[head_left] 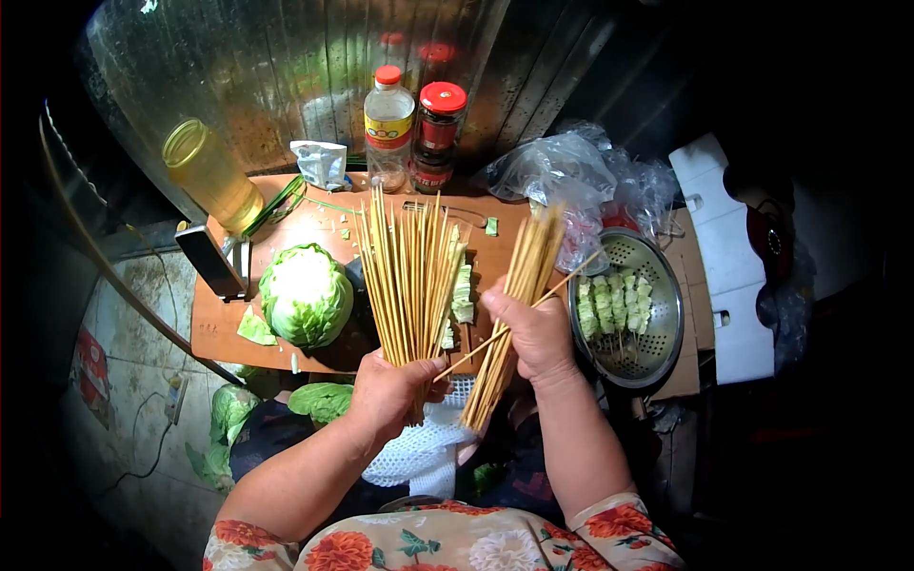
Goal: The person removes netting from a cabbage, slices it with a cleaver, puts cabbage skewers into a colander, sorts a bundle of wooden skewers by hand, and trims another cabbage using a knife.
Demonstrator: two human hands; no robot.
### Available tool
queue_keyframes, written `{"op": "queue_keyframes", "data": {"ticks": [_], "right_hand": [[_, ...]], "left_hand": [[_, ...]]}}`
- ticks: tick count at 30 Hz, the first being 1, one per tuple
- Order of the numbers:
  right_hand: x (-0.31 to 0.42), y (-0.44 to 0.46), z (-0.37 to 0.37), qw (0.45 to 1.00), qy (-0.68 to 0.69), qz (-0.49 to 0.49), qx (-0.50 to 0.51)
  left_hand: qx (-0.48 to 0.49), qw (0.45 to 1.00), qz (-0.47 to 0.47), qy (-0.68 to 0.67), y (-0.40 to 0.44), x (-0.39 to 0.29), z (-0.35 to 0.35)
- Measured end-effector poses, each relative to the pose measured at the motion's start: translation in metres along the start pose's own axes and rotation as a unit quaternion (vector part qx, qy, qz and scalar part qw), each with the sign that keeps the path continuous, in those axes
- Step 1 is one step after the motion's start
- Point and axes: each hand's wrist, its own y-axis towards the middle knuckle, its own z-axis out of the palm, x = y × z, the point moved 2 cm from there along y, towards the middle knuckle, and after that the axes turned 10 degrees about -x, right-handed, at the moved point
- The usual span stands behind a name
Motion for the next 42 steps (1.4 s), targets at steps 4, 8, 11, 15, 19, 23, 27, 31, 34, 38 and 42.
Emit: {"op": "queue_keyframes", "data": {"ticks": [4, 8, 11, 15, 19, 23, 27, 31, 34, 38, 42], "right_hand": [[-0.014, -0.008, 0.011, 0.996, 0.033, 0.068, 0.049], [-0.018, -0.011, 0.010, 0.993, 0.030, 0.092, 0.061], [-0.015, -0.010, 0.009, 0.993, 0.041, 0.099, 0.056], [-0.015, -0.008, 0.006, 0.995, 0.046, 0.081, 0.040], [-0.007, -0.007, 0.003, 0.998, 0.023, 0.046, 0.025], [-0.011, -0.007, 0.005, 0.998, 0.023, 0.039, 0.048], [-0.020, -0.011, 0.014, 0.995, 0.050, 0.059, 0.059], [-0.020, -0.013, 0.014, 0.992, 0.066, 0.086, 0.065], [-0.020, -0.012, 0.014, 0.994, 0.063, 0.074, 0.059], [-0.019, -0.010, 0.013, 0.995, 0.060, 0.064, 0.048], [-0.018, -0.008, 0.006, 0.995, 0.044, 0.090, 0.027]], "left_hand": [[0.040, 0.999, -0.021, 0.014, 0.001, 0.006, 0.000], [0.045, 0.999, -0.020, 0.015, -0.002, 0.004, 0.003], [0.058, 0.997, -0.034, -0.029, -0.005, 0.003, 0.006], [0.038, 0.998, -0.036, -0.040, -0.004, 0.003, 0.005], [0.002, 0.999, -0.014, -0.038, -0.001, 0.001, 0.002], [0.002, 1.000, 0.009, -0.009, -0.003, -0.001, 0.006], [0.006, 0.998, 0.004, 0.055, -0.006, 0.001, 0.007], [0.015, 0.995, 0.038, 0.096, -0.002, 0.008, 0.003], [0.022, 0.997, 0.016, 0.075, 0.000, 0.012, -0.002], [0.025, 0.999, 0.035, 0.013, -0.003, 0.008, 0.004], [0.011, 0.999, 0.031, -0.025, -0.003, 0.004, 0.005]]}}
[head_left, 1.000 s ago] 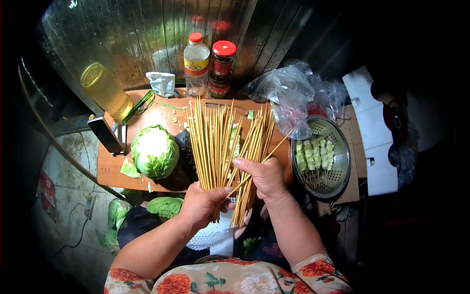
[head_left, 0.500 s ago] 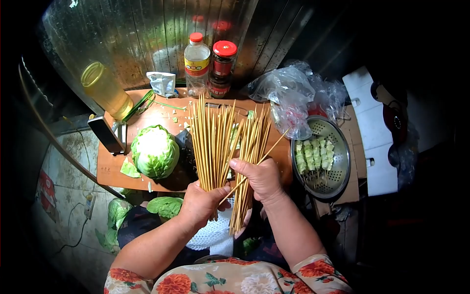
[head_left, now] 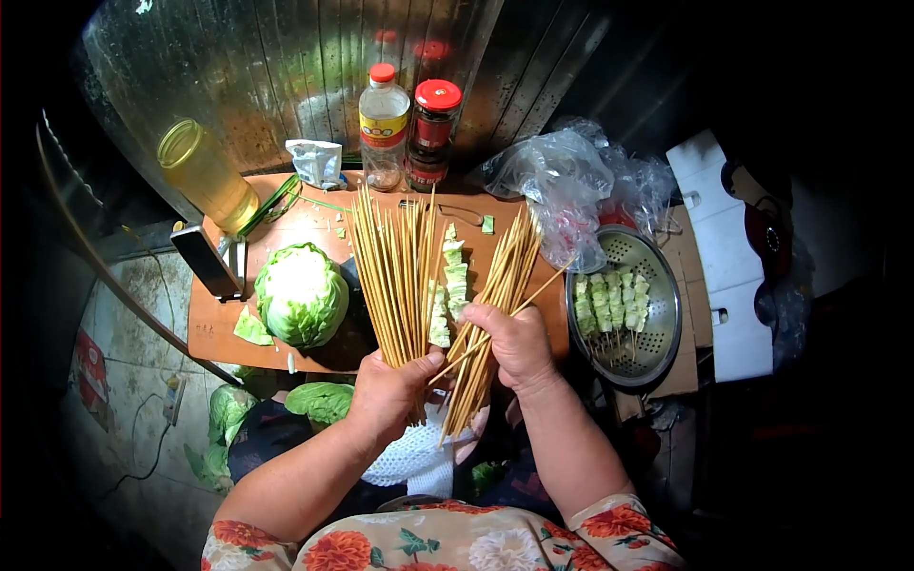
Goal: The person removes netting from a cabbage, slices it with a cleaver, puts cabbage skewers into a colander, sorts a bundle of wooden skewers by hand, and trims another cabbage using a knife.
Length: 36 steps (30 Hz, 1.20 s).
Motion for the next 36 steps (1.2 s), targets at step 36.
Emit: {"op": "queue_keyframes", "data": {"ticks": [36], "right_hand": [[0.011, 0.000, -0.004, 0.999, 0.003, -0.032, 0.013]], "left_hand": [[-0.009, 0.998, -0.017, 0.053, 0.003, -0.004, -0.004]]}}
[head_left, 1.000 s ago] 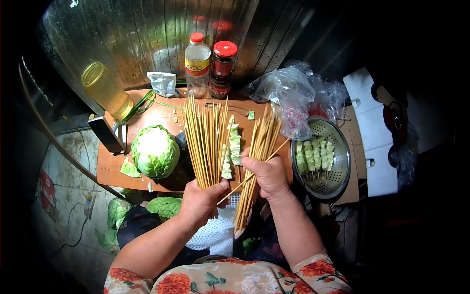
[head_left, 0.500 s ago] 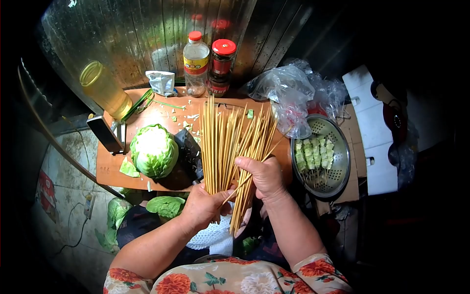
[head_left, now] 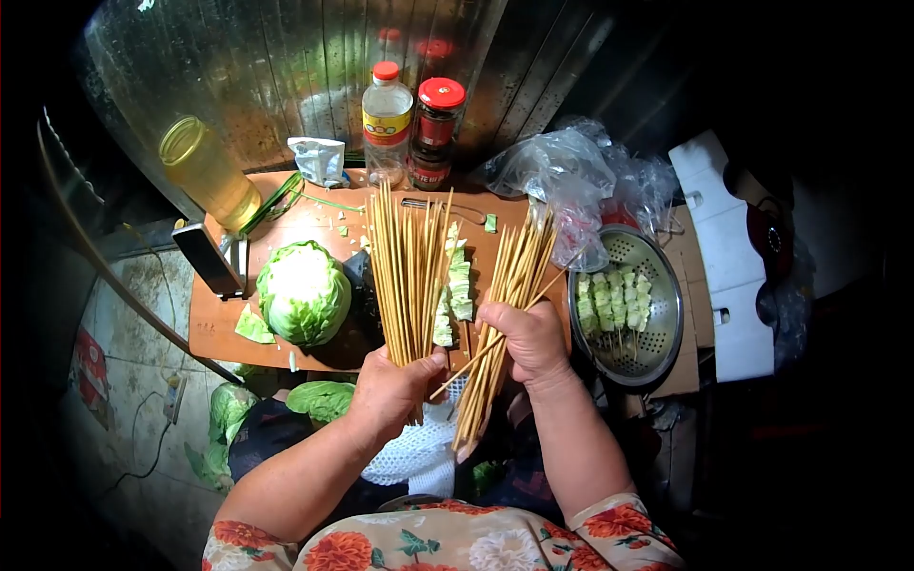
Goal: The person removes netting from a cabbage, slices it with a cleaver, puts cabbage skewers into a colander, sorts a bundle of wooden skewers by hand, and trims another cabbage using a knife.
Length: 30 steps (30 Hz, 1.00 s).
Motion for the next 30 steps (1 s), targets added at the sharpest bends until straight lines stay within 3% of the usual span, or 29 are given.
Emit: {"op": "queue_keyframes", "data": {"ticks": [4, 10, 16, 19, 22, 23, 30], "right_hand": [[-0.008, 0.000, 0.010, 0.999, 0.028, 0.002, -0.033], [-0.016, 0.001, 0.007, 0.999, 0.041, 0.023, 0.001], [-0.014, 0.002, 0.006, 0.999, 0.037, 0.001, -0.008], [-0.007, 0.002, 0.003, 1.000, -0.007, -0.004, -0.010], [0.001, -0.002, 0.001, 1.000, -0.018, -0.004, -0.025], [0.001, 0.000, -0.001, 0.999, -0.020, -0.031, -0.026], [-0.008, 0.002, 0.004, 1.000, -0.004, -0.015, -0.023]], "left_hand": [[0.030, 0.998, -0.009, 0.051, 0.002, 0.012, 0.002], [0.048, 0.995, -0.012, 0.084, -0.002, 0.013, 0.004], [0.058, 0.998, 0.002, -0.016, -0.001, 0.018, 0.004], [0.049, 0.993, -0.043, -0.099, -0.004, 0.012, 0.005], [0.015, 0.993, -0.051, -0.107, -0.002, 0.007, 0.005], [-0.018, 0.994, -0.013, -0.107, 0.003, 0.011, 0.003], [0.018, 0.998, -0.041, -0.054, 0.001, 0.004, 0.003]]}}
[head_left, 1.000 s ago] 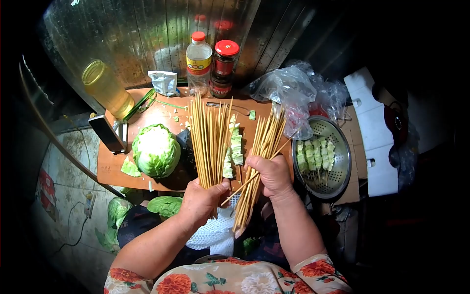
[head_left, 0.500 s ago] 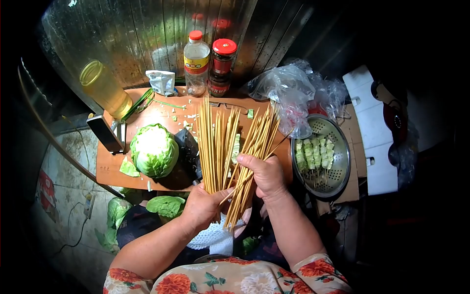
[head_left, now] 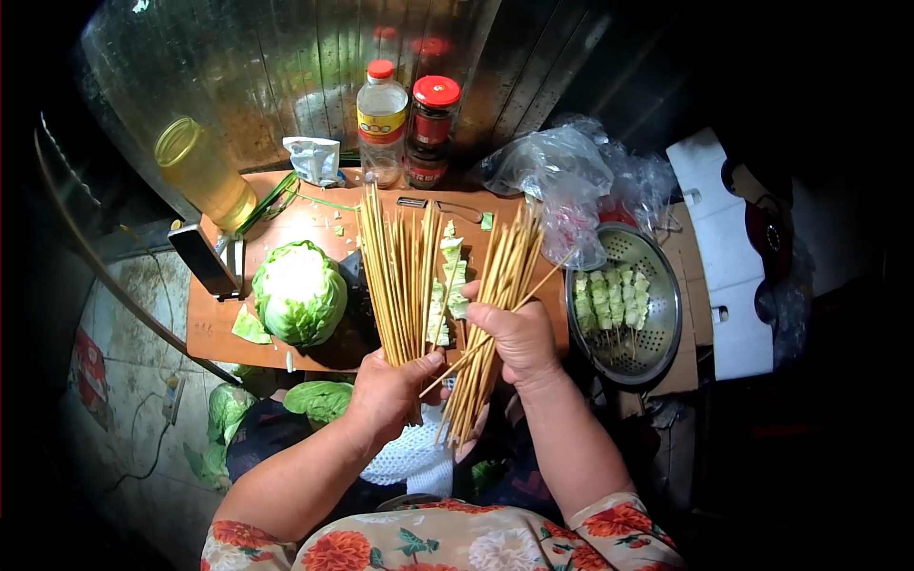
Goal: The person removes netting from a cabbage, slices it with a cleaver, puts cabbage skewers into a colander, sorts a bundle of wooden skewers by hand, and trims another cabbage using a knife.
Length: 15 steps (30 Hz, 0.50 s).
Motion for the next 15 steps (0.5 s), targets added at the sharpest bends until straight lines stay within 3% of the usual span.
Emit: {"op": "queue_keyframes", "data": {"ticks": [5, 15], "right_hand": [[-0.0105, -0.0026, 0.0021, 0.998, 0.005, 0.053, 0.038], [-0.0089, -0.0062, 0.0031, 0.998, 0.016, 0.051, 0.032]], "left_hand": [[0.003, 0.995, 0.023, 0.092, -0.0005, 0.0068, 0.0009], [0.029, 0.995, 0.018, 0.095, 0.0004, 0.0089, -0.0011]]}}
